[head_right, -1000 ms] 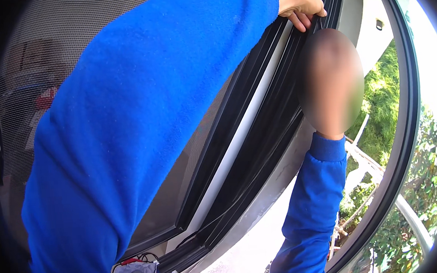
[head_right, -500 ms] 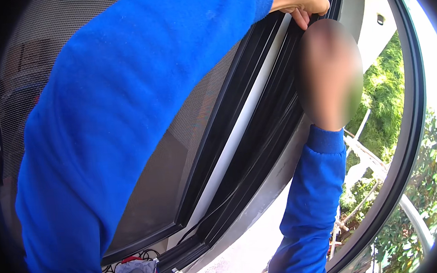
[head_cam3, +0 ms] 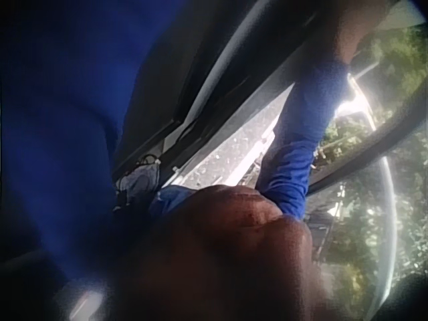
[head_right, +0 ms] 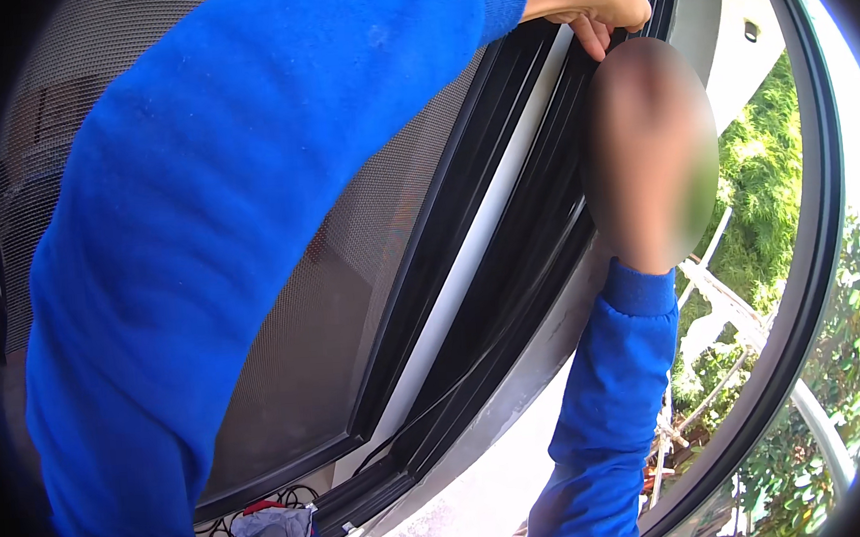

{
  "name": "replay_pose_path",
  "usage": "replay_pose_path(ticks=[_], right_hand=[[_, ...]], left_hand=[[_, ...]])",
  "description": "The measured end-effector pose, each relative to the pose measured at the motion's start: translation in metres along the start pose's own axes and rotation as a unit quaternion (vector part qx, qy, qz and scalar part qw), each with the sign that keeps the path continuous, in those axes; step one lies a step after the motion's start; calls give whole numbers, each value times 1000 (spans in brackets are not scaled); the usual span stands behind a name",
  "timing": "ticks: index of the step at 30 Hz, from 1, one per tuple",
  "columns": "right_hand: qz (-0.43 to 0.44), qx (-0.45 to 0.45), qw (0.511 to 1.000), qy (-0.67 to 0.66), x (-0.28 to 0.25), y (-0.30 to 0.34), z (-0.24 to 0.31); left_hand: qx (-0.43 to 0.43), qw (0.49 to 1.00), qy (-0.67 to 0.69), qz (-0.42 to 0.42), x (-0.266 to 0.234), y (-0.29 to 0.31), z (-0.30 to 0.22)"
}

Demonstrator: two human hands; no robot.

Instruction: Installing a black rubber weather-stripping seal into a sliding window frame.

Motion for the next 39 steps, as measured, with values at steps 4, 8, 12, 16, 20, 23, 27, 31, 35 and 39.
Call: replay_pose_path(ticks=[4, 8, 12, 16, 20, 23, 27, 31, 35, 39], right_hand=[[45, 32, 998, 17, 5, 14, 18], [62, 69, 996, -10, 2, 39, 19], [39, 53, 997, -50, -2, 46, 6], [20, 48, 996, -70, -3, 45, 9], [16, 58, 995, -76, 2, 44, 18], [31, 51, 995, -80, 3, 47, 23], [33, 72, 995, -56, 0, 53, 18], [12, 55, 997, -57, -8, 54, 10], [17, 53, 997, -58, -6, 57, 14], [9, 49, 998, -27, 4, 72, 16]], left_hand=[[137, 978, -145, 54, -13, 20, -14], [216, 946, -224, -95, -9, 30, -13], [214, 969, -24, -122, -25, 67, 15], [162, 982, -66, -66, -16, 54, 21], [176, 973, -110, -100, -22, 53, 17], [28, 887, -327, 323, -15, 42, 10], [264, 944, -154, -125, -21, 80, 37], [302, 940, -148, -53, -1, 82, 36], [327, 919, -202, -85, -7, 85, 29], [330, 933, -116, -88, -13, 71, 39]])
Point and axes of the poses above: each hand's wrist, its own y-axis away from the middle knuckle, its own x-axis out of the palm, z = x × y, the point moved 8 cm from there along -y, towards the middle knuckle, and after that the axes turned 13 degrees about -y, right-handed, at the moved point
